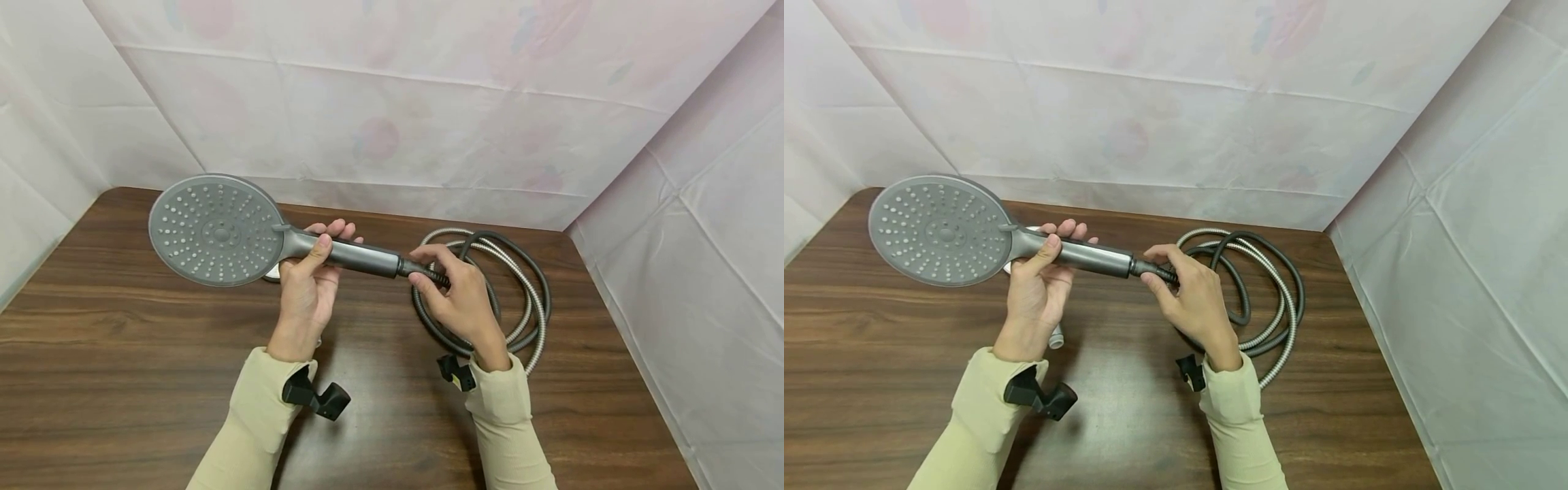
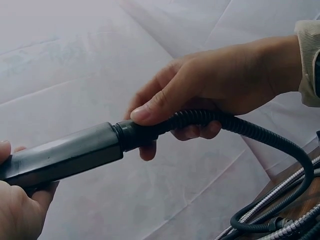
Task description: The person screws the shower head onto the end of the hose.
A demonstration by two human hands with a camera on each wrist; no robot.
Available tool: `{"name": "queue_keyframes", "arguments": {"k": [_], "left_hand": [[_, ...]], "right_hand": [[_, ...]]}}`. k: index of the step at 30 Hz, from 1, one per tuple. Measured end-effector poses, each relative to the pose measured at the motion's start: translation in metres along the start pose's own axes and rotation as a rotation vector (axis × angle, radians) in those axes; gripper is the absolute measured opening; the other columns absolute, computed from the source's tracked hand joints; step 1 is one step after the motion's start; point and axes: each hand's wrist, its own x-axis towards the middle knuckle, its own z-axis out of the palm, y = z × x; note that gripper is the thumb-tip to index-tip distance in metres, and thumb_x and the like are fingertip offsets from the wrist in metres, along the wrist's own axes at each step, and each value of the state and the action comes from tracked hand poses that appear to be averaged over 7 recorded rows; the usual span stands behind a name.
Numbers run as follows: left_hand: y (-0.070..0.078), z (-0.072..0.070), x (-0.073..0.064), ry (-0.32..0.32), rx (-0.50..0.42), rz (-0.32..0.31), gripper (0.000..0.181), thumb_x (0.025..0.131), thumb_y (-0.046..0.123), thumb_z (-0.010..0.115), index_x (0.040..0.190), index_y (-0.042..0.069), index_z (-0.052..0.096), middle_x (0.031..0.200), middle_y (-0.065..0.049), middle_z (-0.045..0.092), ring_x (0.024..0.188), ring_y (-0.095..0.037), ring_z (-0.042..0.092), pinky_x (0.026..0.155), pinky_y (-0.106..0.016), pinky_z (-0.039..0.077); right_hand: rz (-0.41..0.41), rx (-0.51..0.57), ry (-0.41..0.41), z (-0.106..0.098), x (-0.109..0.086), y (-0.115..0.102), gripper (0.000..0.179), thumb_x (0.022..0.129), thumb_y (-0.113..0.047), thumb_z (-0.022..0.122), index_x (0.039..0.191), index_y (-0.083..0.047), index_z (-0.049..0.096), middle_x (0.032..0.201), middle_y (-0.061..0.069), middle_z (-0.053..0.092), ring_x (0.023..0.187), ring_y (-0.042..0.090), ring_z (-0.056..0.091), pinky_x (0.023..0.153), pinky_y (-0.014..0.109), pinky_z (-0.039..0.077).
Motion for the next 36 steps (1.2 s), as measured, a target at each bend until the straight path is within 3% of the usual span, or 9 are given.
{"name": "queue_keyframes", "arguments": {"k": [6, 13, 24, 36], "left_hand": [[-0.0002, -0.0009, -0.0001, 0.006, -0.011, 0.000, 0.019, 0.081, -0.003, 0.069, 0.096, -0.002, 0.057, 0.087, -0.016, 0.073, 0.086, -0.027, 0.072, 0.085, -0.042, 0.058], [0.0000, -0.0014, -0.0010, 0.016, 0.003, -0.002, 0.018, 0.084, -0.004, 0.066, 0.097, -0.001, 0.055, 0.088, -0.015, 0.073, 0.087, -0.027, 0.072, 0.086, -0.042, 0.058], [0.0008, -0.0003, -0.0019, 0.013, -0.002, -0.006, 0.018, 0.083, -0.004, 0.067, 0.097, -0.002, 0.055, 0.087, -0.015, 0.073, 0.086, -0.027, 0.072, 0.085, -0.042, 0.058], [0.0009, -0.0010, -0.0031, 0.016, -0.014, -0.011, 0.016, 0.083, -0.005, 0.066, 0.095, -0.001, 0.056, 0.086, -0.016, 0.073, 0.084, -0.028, 0.072, 0.084, -0.042, 0.058]], "right_hand": [[0.013, -0.009, -0.005, 0.0004, -0.0006, 0.0013, 0.016, 0.088, -0.014, 0.067, 0.104, -0.010, 0.066, 0.084, 0.003, 0.068, 0.057, 0.007, 0.044, 0.053, 0.023, 0.037], [-0.005, -0.022, -0.042, -0.0029, -0.0026, 0.0011, 0.036, 0.076, -0.018, 0.081, 0.107, -0.009, 0.065, 0.091, 0.005, 0.070, 0.058, 0.014, 0.051, 0.053, 0.022, 0.041], [-0.017, -0.009, -0.035, -0.0039, -0.0032, 0.0002, 0.028, 0.083, -0.016, 0.074, 0.109, -0.009, 0.069, 0.093, 0.005, 0.070, 0.057, 0.018, 0.053, 0.051, 0.032, 0.046], [-0.027, -0.031, -0.040, -0.0040, -0.0047, -0.0006, 0.026, 0.084, -0.017, 0.073, 0.108, -0.009, 0.071, 0.086, 0.003, 0.068, 0.058, 0.011, 0.049, 0.051, 0.029, 0.045]]}}
